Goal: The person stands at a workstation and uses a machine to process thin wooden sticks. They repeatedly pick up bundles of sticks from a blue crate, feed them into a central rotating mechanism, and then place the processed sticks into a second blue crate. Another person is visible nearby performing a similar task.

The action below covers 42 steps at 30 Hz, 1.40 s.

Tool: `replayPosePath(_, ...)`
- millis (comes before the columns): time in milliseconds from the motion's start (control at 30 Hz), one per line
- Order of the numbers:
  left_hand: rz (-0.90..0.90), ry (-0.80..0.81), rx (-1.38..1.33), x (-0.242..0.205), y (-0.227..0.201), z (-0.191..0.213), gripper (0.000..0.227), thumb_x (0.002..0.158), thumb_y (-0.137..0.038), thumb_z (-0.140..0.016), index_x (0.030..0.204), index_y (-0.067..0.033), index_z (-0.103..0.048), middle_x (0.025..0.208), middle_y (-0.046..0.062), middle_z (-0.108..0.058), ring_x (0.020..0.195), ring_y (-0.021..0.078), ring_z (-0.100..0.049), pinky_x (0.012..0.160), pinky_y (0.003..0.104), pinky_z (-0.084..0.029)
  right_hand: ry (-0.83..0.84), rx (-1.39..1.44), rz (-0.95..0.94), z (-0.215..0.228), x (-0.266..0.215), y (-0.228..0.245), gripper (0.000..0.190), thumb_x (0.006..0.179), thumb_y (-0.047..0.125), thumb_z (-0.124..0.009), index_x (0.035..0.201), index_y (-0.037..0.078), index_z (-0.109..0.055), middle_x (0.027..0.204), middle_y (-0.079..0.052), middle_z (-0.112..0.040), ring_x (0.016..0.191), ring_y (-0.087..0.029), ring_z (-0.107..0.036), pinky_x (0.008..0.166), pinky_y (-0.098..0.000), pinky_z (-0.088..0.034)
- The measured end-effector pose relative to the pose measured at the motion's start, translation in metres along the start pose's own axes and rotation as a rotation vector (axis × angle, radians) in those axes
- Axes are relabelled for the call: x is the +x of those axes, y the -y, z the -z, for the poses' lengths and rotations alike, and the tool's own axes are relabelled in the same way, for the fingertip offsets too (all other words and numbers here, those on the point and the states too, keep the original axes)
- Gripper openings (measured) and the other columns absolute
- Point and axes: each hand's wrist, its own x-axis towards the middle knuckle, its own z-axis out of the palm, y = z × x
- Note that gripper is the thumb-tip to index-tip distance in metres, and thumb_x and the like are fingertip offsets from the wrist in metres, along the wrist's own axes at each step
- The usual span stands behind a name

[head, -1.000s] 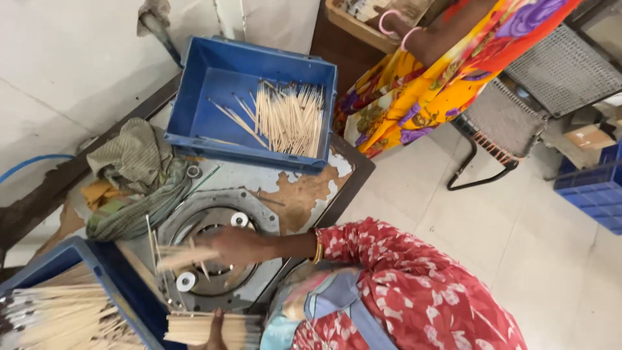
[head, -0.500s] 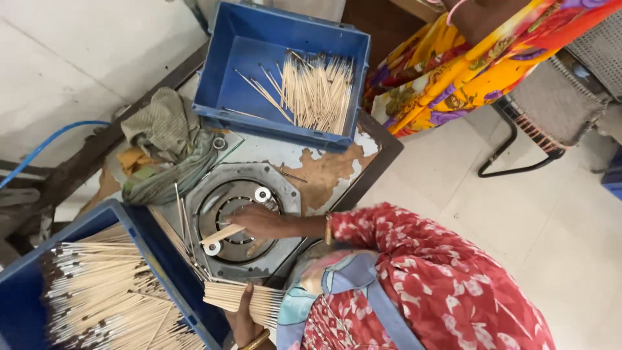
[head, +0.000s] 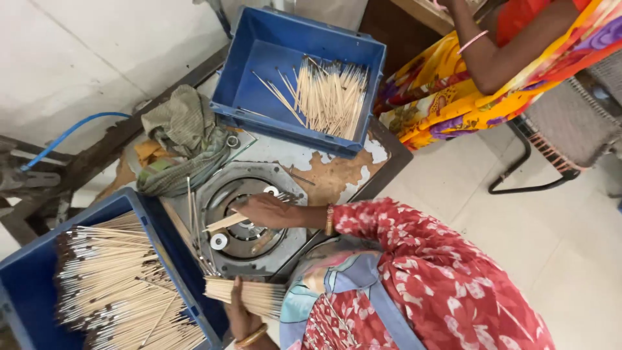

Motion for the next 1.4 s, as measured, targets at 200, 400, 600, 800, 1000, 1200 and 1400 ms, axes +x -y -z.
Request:
replayPosePath(200,0.154,-0.237,0.003,-0.029,-0.003,-0.037,0.068,0.081,-0.004,-0.075,0.142,-0.0022,-0.046,0.116,0.017,-0.064,0.098,0.0322,-0.072,0.080,0.044,-0.061,-0.248,0.086,0.116,-0.080,0.023,-0.036,0.058,0.080,-0.001,-0.063,0.137,0.004,-0.059,0.095,-0.019,-0.072,0.071,-0.033,-0.073,0.051,-0.0416,-0.057)
replayPosePath(400,-0.113,-0.066,0.130,-0.033,-0.015,-0.057,0.083,0.076,0.008,-0.075,0.150,-0.0038,-0.039,0.115,0.018,-0.060,0.096,0.0291,-0.066,0.084,0.044,-0.060,-0.720,0.209,0.374,-0.065,-0.007,0.012,0.067,0.055,0.013,-0.064,0.122,0.006,-0.062,0.099,-0.017,-0.073,0.080,-0.032,-0.074,0.067,-0.0417,-0.060)
replayPosePath(600,-0.354,0.155,0.648,-0.014,-0.038,-0.060,0.062,0.078,0.011,-0.080,0.134,0.0050,-0.053,0.120,0.017,-0.068,0.106,0.0227,-0.066,0.090,0.036,-0.055,0.200,0.337,0.346,-0.085,-0.011,-0.003,0.020,0.092,0.018,-0.068,0.106,0.004,-0.069,0.078,-0.013,-0.073,0.061,-0.025,-0.074,0.052,-0.0389,-0.058)
replayPosePath(800,-0.003,-0.171,0.159,0.005,0.016,-0.020,0.044,0.087,-0.002,-0.079,0.125,0.0033,-0.058,0.100,0.022,-0.066,0.083,0.0315,-0.068,0.070,0.042,-0.056,-0.089,0.173,0.064,-0.026,0.003,-0.011,0.029,0.100,0.007,-0.060,0.128,0.000,-0.059,0.066,-0.019,-0.065,0.058,-0.031,-0.068,0.050,-0.0446,-0.054)
replayPosePath(1000,0.111,-0.158,-0.101,-0.022,0.016,-0.025,0.053,0.075,-0.002,-0.073,0.125,-0.0058,-0.055,0.102,0.016,-0.072,0.088,0.0322,-0.075,0.076,0.044,-0.062,-0.065,0.001,0.083,-0.060,0.018,-0.020,0.058,0.079,-0.004,-0.062,0.136,-0.005,-0.054,0.080,-0.019,-0.066,0.063,-0.034,-0.069,0.049,-0.0460,-0.054)
replayPosePath(1200,0.045,-0.080,0.022,-0.025,0.013,-0.027,0.046,0.080,0.004,-0.078,0.121,0.0086,-0.058,0.101,0.018,-0.070,0.090,0.0339,-0.074,0.079,0.044,-0.062,-0.576,0.162,0.331,-0.098,0.012,-0.035,0.048,0.076,0.004,-0.068,0.123,-0.005,-0.065,0.104,-0.024,-0.072,0.087,-0.041,-0.071,0.074,-0.0476,-0.057)
replayPosePath(1400,-0.311,0.062,0.444,-0.023,-0.033,-0.072,0.036,0.079,0.001,-0.082,0.112,0.0062,-0.070,0.102,0.013,-0.075,0.090,0.0201,-0.072,0.076,0.034,-0.061,0.239,0.384,0.364,-0.075,-0.025,0.013,0.038,0.092,0.026,-0.078,0.123,0.006,-0.068,0.101,-0.023,-0.072,0.089,-0.039,-0.073,0.081,-0.0465,-0.056)
